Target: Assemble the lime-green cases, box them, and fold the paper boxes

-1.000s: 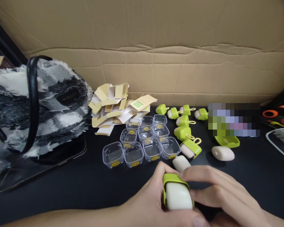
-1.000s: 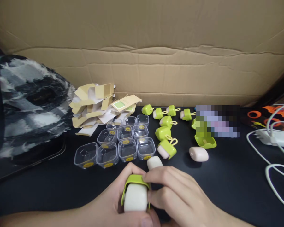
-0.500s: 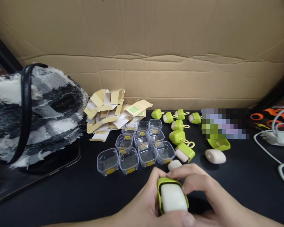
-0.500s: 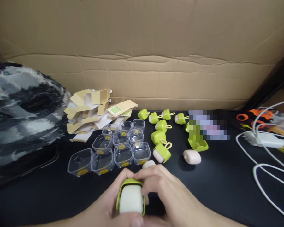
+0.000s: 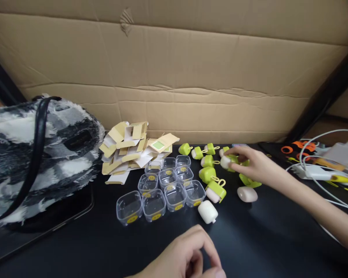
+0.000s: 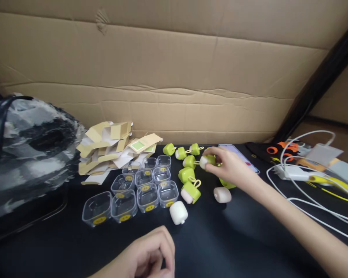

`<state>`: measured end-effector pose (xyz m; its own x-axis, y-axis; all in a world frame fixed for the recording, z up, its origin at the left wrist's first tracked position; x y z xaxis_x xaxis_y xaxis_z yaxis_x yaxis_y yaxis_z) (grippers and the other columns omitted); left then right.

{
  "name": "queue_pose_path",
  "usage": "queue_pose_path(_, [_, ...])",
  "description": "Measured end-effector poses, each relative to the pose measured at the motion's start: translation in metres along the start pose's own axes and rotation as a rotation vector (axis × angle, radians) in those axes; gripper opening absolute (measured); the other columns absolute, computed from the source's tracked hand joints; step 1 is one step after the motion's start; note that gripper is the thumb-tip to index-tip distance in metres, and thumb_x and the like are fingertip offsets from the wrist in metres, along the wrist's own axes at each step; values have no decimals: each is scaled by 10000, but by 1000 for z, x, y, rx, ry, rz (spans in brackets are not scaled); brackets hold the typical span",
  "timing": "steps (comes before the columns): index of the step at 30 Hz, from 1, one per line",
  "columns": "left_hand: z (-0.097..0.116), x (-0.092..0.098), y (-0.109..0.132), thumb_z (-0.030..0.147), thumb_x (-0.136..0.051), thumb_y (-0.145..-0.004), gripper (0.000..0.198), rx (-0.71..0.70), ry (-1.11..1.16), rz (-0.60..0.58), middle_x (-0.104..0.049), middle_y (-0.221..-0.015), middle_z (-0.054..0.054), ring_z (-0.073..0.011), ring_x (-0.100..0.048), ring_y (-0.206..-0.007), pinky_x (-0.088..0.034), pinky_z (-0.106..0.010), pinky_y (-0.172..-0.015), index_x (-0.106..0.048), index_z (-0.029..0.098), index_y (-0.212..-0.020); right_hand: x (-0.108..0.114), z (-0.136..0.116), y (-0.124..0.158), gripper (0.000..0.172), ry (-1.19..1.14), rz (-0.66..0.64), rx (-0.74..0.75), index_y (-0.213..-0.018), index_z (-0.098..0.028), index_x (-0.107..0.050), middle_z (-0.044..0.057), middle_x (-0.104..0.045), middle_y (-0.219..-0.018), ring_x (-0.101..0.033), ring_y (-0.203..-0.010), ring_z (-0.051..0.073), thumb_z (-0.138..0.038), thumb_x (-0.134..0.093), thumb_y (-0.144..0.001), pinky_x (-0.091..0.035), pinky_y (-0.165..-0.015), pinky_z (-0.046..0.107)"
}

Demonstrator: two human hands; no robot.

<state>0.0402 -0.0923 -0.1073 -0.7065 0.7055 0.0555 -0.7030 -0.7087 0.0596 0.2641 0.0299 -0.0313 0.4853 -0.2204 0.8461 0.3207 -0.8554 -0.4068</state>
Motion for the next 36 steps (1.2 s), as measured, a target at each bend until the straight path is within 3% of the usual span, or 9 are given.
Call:
queue_pose_path(4, [-5, 2, -4, 405, -593, -827, 295, -79, -54, -24, -431, -826, 16, -29, -343, -521, -292, -179, -486, -468, 170, -700, -20, 14, -5, 145, 73, -99, -12, -968, -153, -648, 19, -686, -854, -642, -660, 138, -230, -628, -847, -535, -635, 309])
queue_pose_path(7, [-7, 2, -1, 446, -573, -853, 304, -105, -174, 20, -445, -808, 16, -52, -373, -548, -314, -182, -495, -497, 182, -724, -16, 18, -3, 197, 109, -81, -10, -1064, -132, -609, 48, -674, -957, -668, -724, 133, -252, -550, -920, -554, -662, 305])
queue_pose_path(10, [0, 5, 4, 412, -545, -903, 218, -292, -579, 243, -515, -807, 3, -90, -475, -591, -377, -208, -552, -575, 213, -820, 6, 22, 4, 205, 162, -67, 14, -986, -157, -656, 77, -673, -975, -685, -810, 180, -199, -479, -893, -555, -753, 354])
queue_pose_path(13, [13, 3, 8, 383, -485, -943, 219, -632, -1092, 480, -607, -860, -39, -167, -563, -694, -436, -260, -633, -599, 229, -1050, 29, 28, 18, 219, 224, -101, 47, -936, -199, -701, 78, -683, -937, -686, -814, 236, -181, -532, -799, -549, -760, 402])
queue_pose_path(15, [20, 1, 6, 357, -454, -957, 317, -737, -1339, 524, -634, -911, -68, -194, -576, -718, -461, -286, -659, -553, 177, -1198, 36, 32, 28, 271, 248, -131, 73, -983, -208, -712, 91, -686, -952, -687, -851, 262, -176, -582, -747, -548, -770, 399])
queue_pose_path(17, [24, 1, 2, 335, -460, -960, 375, -687, -1478, 496, -647, -966, -89, -209, -591, -771, -479, -302, -711, -514, 117, -1260, 35, 36, 35, 323, 265, -148, 85, -1034, -206, -707, 105, -690, -958, -692, -863, 276, -201, -628, -721, -553, -764, 387])
queue_pose_path(22, [27, 0, -1, 300, -479, -948, 360, -544, -1527, 391, -650, -1035, -113, -232, -607, -830, -510, -336, -745, -512, 102, -1247, 20, 46, 37, 308, 284, -160, 69, -1017, -210, -706, 98, -685, -853, -704, -765, 267, -268, -677, -715, -552, -638, 345])
queue_pose_path(30, [13, -2, -4, 117, -457, -885, 248, -523, -1437, 279, -584, -1217, -174, -253, -654, -868, -556, -338, -694, -553, 201, -1098, 18, 47, 37, 112, 271, -157, 17, -761, -239, -637, 68, -661, -821, -666, -739, 264, -317, -687, -698, -509, -647, 372])
queue_pose_path(36, [13, 1, -3, 151, -447, -910, 418, -478, -1282, 301, -612, -1174, -187, -294, -638, -1023, -564, -375, -811, -368, 117, -1318, 40, 29, 31, 277, 249, 148, -114, -899, -241, -519, 76, -663, -805, -642, -665, 268, -268, -665, -665, -459, -549, 366])
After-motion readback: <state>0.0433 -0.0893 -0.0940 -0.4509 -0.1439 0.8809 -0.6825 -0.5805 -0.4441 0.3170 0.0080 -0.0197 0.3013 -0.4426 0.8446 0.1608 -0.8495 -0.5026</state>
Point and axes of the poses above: each hand's wrist, its own y-axis away from the middle knuckle, its own x-axis out of the back of the hand, z = x × y, the point moved 3 cm from there along -y, towards the middle knuckle
